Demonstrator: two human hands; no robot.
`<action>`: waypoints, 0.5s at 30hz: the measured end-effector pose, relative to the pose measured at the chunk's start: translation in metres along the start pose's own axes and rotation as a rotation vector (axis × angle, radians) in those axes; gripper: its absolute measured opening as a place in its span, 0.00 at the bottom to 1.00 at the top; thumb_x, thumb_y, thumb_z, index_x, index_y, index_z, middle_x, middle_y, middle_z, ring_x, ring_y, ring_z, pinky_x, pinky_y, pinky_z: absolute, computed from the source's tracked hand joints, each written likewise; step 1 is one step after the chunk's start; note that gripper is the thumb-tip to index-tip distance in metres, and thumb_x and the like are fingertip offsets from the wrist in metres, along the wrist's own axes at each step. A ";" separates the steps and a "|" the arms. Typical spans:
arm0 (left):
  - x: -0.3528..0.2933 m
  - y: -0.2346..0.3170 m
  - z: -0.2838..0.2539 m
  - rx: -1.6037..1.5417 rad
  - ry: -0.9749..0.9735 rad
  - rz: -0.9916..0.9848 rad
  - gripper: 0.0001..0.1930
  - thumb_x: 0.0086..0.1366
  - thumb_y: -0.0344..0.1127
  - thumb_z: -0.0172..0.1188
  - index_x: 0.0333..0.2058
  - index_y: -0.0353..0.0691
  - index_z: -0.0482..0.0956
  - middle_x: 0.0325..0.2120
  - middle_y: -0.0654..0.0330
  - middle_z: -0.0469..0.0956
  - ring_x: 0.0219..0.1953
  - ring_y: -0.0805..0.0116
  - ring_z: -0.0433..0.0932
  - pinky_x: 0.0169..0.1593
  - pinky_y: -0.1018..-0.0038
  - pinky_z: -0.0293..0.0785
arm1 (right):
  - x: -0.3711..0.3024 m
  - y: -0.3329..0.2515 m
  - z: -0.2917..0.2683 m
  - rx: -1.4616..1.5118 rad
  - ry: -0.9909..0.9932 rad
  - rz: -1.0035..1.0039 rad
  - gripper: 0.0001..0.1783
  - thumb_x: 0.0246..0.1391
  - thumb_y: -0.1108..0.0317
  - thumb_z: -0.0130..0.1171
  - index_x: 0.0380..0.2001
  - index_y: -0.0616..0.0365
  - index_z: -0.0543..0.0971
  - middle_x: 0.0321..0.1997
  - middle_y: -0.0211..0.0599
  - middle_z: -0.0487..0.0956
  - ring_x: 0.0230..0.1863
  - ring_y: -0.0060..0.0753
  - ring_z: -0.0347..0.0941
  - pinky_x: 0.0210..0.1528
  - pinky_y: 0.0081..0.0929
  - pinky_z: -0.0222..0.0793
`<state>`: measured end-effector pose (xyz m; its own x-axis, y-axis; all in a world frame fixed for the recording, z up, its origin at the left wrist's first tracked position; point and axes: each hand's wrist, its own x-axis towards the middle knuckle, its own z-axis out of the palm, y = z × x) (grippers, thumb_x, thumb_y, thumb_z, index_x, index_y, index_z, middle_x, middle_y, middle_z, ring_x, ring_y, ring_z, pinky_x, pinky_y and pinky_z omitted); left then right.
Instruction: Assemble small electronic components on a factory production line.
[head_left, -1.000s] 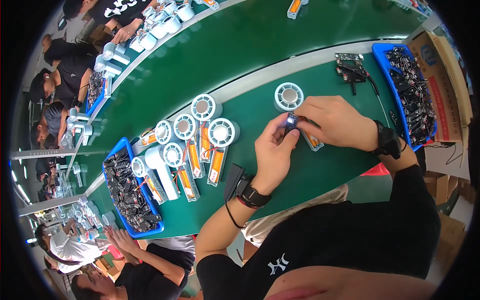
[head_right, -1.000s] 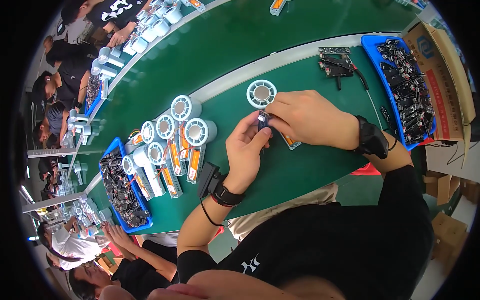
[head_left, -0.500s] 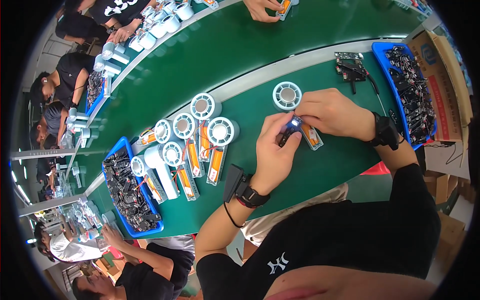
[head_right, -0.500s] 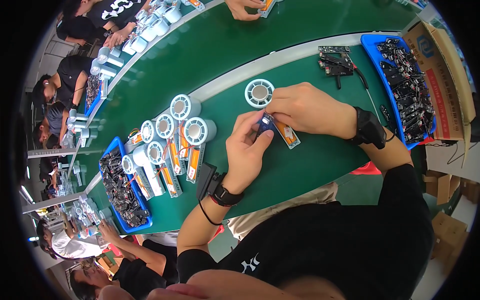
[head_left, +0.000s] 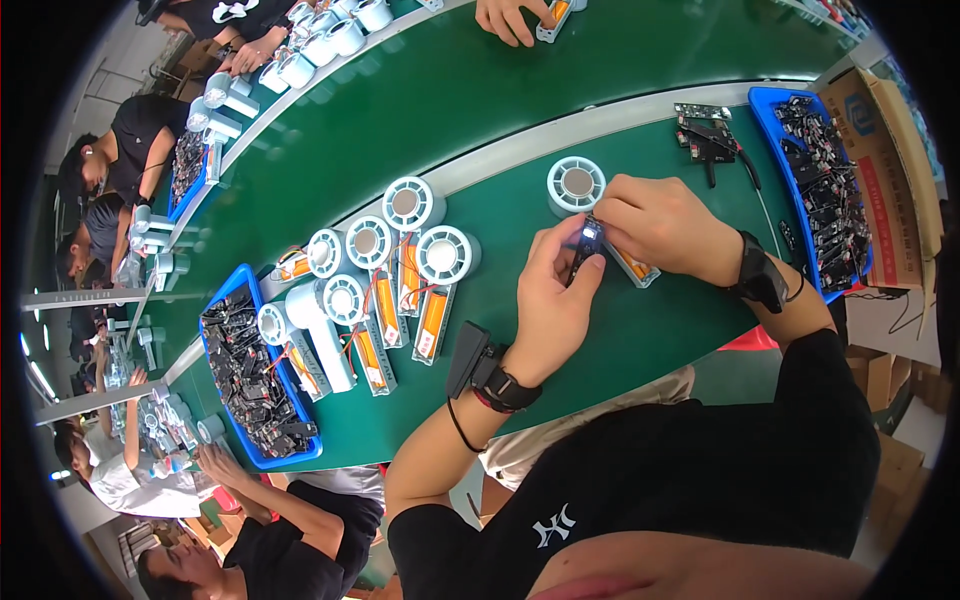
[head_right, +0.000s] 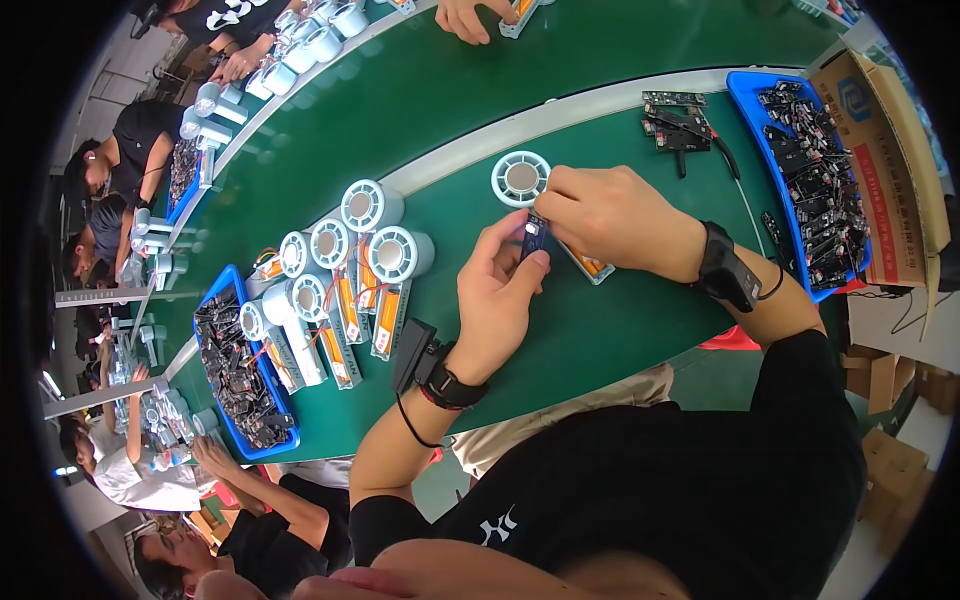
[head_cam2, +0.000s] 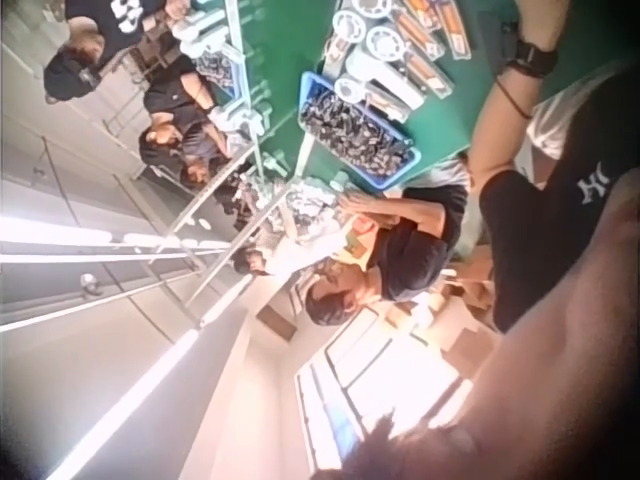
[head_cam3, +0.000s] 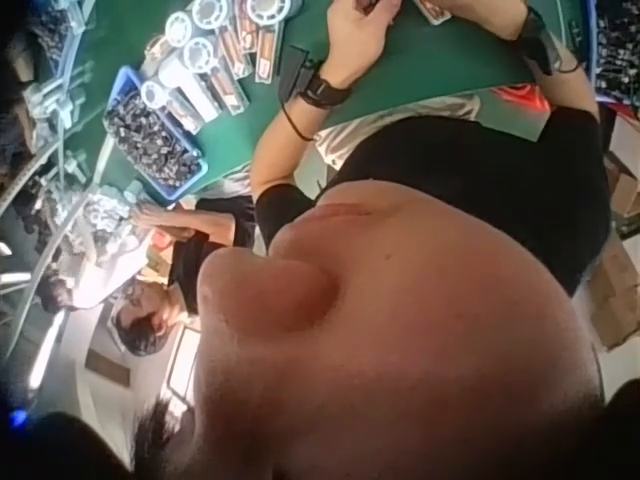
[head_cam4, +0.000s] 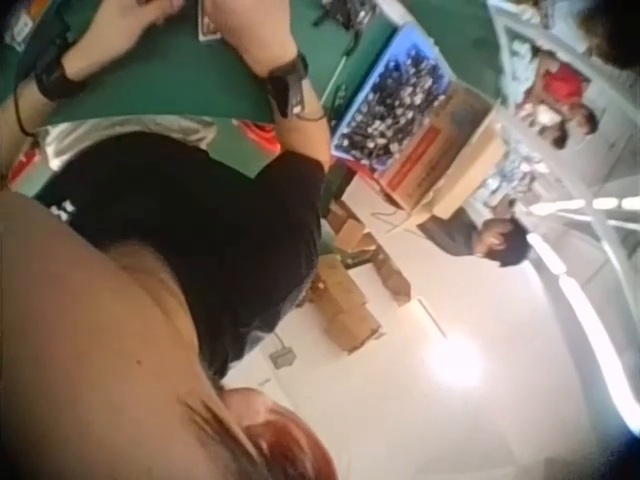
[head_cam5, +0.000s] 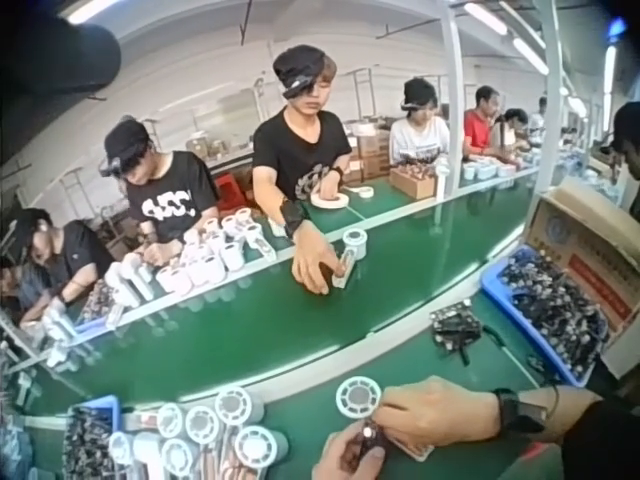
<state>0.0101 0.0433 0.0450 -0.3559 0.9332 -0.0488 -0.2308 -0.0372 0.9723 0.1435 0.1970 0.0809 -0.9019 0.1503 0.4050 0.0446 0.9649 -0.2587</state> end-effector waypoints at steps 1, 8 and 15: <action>0.000 0.000 -0.001 -0.010 -0.002 -0.042 0.22 0.66 0.20 0.60 0.59 0.31 0.72 0.41 0.62 0.73 0.34 0.78 0.74 0.38 0.80 0.73 | -0.001 -0.003 0.000 -0.015 -0.007 0.021 0.12 0.46 0.76 0.67 0.35 0.59 0.78 0.34 0.36 0.75 0.31 0.41 0.77 0.29 0.33 0.75; -0.001 -0.001 -0.002 0.036 0.001 -0.158 0.23 0.68 0.22 0.59 0.61 0.30 0.70 0.42 0.57 0.77 0.32 0.74 0.78 0.28 0.79 0.72 | -0.002 -0.021 -0.009 -0.051 -0.045 0.076 0.15 0.45 0.78 0.65 0.40 0.59 0.78 0.36 0.36 0.75 0.34 0.41 0.78 0.32 0.34 0.75; 0.001 0.002 0.001 0.030 0.031 -0.190 0.23 0.68 0.23 0.60 0.60 0.30 0.70 0.42 0.57 0.77 0.32 0.74 0.80 0.22 0.80 0.70 | 0.001 -0.026 -0.022 0.000 -0.165 0.198 0.14 0.48 0.77 0.63 0.42 0.60 0.81 0.38 0.37 0.76 0.36 0.44 0.78 0.36 0.38 0.76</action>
<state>0.0101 0.0441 0.0473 -0.3365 0.9110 -0.2383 -0.2691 0.1495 0.9514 0.1512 0.1765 0.1076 -0.9334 0.2995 0.1978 0.2276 0.9200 -0.3189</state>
